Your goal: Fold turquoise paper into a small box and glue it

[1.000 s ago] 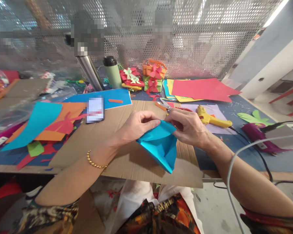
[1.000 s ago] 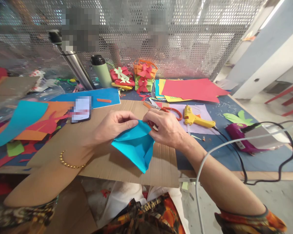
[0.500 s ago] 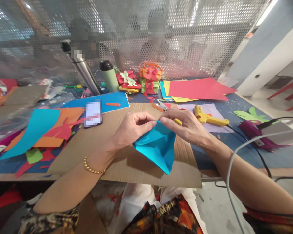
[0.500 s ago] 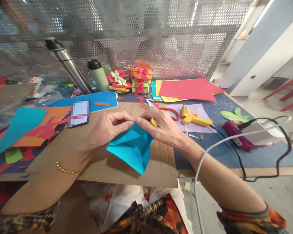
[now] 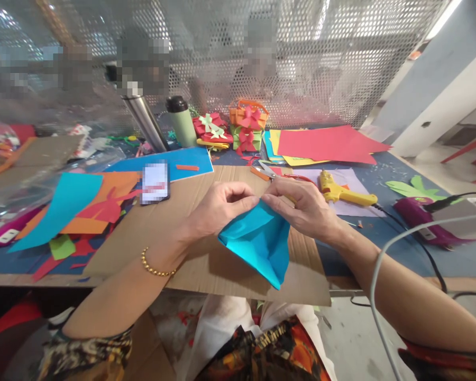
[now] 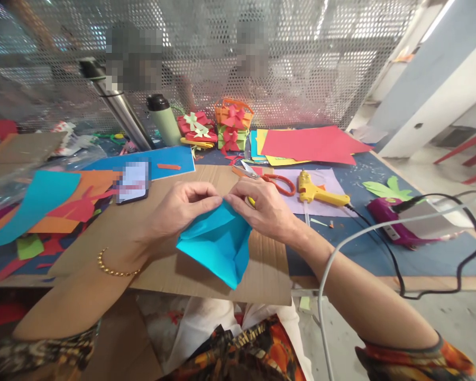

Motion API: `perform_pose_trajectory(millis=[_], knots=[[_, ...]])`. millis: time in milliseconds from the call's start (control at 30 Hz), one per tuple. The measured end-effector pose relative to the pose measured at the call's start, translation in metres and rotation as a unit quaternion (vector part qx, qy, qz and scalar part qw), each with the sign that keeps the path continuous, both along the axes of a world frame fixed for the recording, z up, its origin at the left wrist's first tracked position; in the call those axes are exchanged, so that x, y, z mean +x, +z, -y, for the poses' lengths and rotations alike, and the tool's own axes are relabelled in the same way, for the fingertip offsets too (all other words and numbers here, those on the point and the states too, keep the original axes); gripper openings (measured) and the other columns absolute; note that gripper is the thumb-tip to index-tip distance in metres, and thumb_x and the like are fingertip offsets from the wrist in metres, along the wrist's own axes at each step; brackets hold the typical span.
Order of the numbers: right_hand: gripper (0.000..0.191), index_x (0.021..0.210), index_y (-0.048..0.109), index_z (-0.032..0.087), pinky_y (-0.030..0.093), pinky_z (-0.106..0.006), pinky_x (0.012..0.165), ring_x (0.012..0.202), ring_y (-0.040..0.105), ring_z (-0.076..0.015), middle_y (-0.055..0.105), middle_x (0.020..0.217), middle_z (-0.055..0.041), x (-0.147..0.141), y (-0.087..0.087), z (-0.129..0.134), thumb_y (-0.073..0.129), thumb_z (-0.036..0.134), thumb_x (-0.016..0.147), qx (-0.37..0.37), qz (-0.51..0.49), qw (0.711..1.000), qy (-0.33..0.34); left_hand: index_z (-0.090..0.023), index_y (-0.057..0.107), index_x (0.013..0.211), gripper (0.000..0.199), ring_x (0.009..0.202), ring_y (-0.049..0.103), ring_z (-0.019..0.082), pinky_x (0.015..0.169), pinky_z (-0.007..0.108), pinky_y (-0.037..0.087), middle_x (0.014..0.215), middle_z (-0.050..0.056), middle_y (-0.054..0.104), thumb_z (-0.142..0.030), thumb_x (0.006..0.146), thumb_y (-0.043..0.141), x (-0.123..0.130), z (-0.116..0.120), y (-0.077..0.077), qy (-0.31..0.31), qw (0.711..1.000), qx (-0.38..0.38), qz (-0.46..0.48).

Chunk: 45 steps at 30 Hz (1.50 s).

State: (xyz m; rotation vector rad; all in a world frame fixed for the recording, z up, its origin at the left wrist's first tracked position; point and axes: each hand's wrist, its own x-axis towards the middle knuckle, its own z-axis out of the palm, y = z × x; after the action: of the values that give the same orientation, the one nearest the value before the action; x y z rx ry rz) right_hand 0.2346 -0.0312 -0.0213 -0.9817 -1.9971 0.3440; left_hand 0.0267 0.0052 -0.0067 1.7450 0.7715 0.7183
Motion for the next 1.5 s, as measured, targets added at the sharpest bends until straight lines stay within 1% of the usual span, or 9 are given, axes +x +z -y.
perform_pose_trajectory(millis=[167,267,367,567,767,867,1067,1267,1500], knots=[[0.058,0.068,0.051,0.021,0.032,-0.028,0.056,0.059,0.041,-0.0111,0.045,0.063,0.0026,0.004,-0.001,-0.002,0.042,0.064,0.106,-0.098,-0.028,0.995,-0.017,-0.017,0.062,0.07,0.027,0.066,0.048,0.012,0.059,0.026,0.038,0.068,-0.001,0.055,-0.04,0.083,0.069,0.001,-0.005,-0.003,0.01,0.999,0.05,-0.009],[0.061,0.067,0.054,0.02,0.03,-0.028,0.055,0.06,0.041,-0.011,0.046,0.062,0.0024,0.004,-0.002,-0.005,0.048,0.071,0.1,-0.141,-0.04,0.989,-0.012,-0.017,0.062,0.07,0.026,0.067,0.048,0.012,0.06,0.026,0.038,0.069,0.0,0.056,-0.039,0.082,0.067,0.002,-0.006,-0.006,0.011,0.998,0.058,-0.011],[0.054,0.069,0.058,0.019,0.032,-0.028,0.058,0.063,0.043,-0.0112,0.052,0.064,0.0016,0.001,-0.004,-0.009,0.062,0.067,0.094,-0.166,-0.053,0.985,0.002,-0.017,0.061,0.068,0.027,0.065,0.046,0.011,0.058,0.026,0.036,0.067,-0.001,0.054,-0.039,0.082,0.067,0.003,-0.003,-0.008,0.014,0.998,0.052,-0.019],[0.041,0.069,0.057,0.02,0.032,-0.028,0.057,0.061,0.042,-0.0114,0.051,0.063,0.0021,-0.001,-0.012,-0.012,0.064,0.054,0.091,-0.176,-0.07,0.982,0.006,-0.018,0.058,0.071,0.029,0.058,0.039,0.01,0.051,0.025,0.028,0.064,-0.004,0.044,-0.042,0.086,0.066,0.003,0.008,-0.005,0.02,0.997,-0.075,-0.029],[0.035,0.072,0.057,0.021,0.035,-0.029,0.06,0.066,0.046,-0.0134,0.053,0.066,0.0005,-0.001,-0.014,-0.013,0.062,0.05,0.09,-0.173,-0.029,0.984,0.011,-0.017,0.059,0.068,0.025,0.059,0.036,0.009,0.053,0.025,0.027,0.063,-0.005,0.043,-0.035,0.081,0.067,0.004,0.007,-0.007,0.006,0.997,-0.072,-0.024],[0.045,0.07,0.054,0.021,0.032,-0.029,0.058,0.064,0.042,-0.0123,0.048,0.065,0.002,0.002,-0.011,-0.013,0.062,0.06,0.092,-0.174,-0.02,0.985,0.008,-0.018,0.054,0.067,0.027,0.057,0.035,0.008,0.053,0.025,0.027,0.062,-0.006,0.041,-0.035,0.082,0.067,0.005,0.008,-0.008,0.012,0.997,-0.082,-0.002],[0.063,0.065,0.041,0.022,0.025,-0.03,0.055,0.059,0.031,-0.0099,0.034,0.061,0.0046,0.005,-0.006,-0.013,0.045,0.076,0.098,-0.177,-0.001,0.984,-0.005,-0.02,0.044,0.063,0.035,0.056,0.031,0.008,0.051,0.026,0.024,0.061,-0.007,0.033,-0.037,0.084,0.065,0.006,0.009,-0.007,0.024,0.999,-0.037,-0.009],[0.052,0.067,0.053,0.021,0.03,-0.028,0.057,0.061,0.04,-0.011,0.046,0.063,0.0033,0.001,-0.004,-0.014,0.058,0.064,0.095,-0.163,-0.001,0.986,0.019,-0.02,0.047,0.063,0.033,0.059,0.034,0.01,0.053,0.027,0.025,0.062,-0.005,0.039,-0.038,0.085,0.064,0.006,0.005,-0.006,0.015,0.999,-0.021,-0.034],[0.045,0.067,0.051,0.021,0.029,-0.028,0.056,0.06,0.04,-0.011,0.047,0.062,0.0034,0.002,-0.002,-0.012,0.057,0.056,0.096,-0.141,0.007,0.99,0.02,-0.02,0.044,0.06,0.037,0.06,0.035,0.011,0.055,0.028,0.025,0.063,-0.004,0.038,-0.04,0.084,0.064,0.003,0.002,-0.005,-0.014,0.998,-0.053,-0.031]])
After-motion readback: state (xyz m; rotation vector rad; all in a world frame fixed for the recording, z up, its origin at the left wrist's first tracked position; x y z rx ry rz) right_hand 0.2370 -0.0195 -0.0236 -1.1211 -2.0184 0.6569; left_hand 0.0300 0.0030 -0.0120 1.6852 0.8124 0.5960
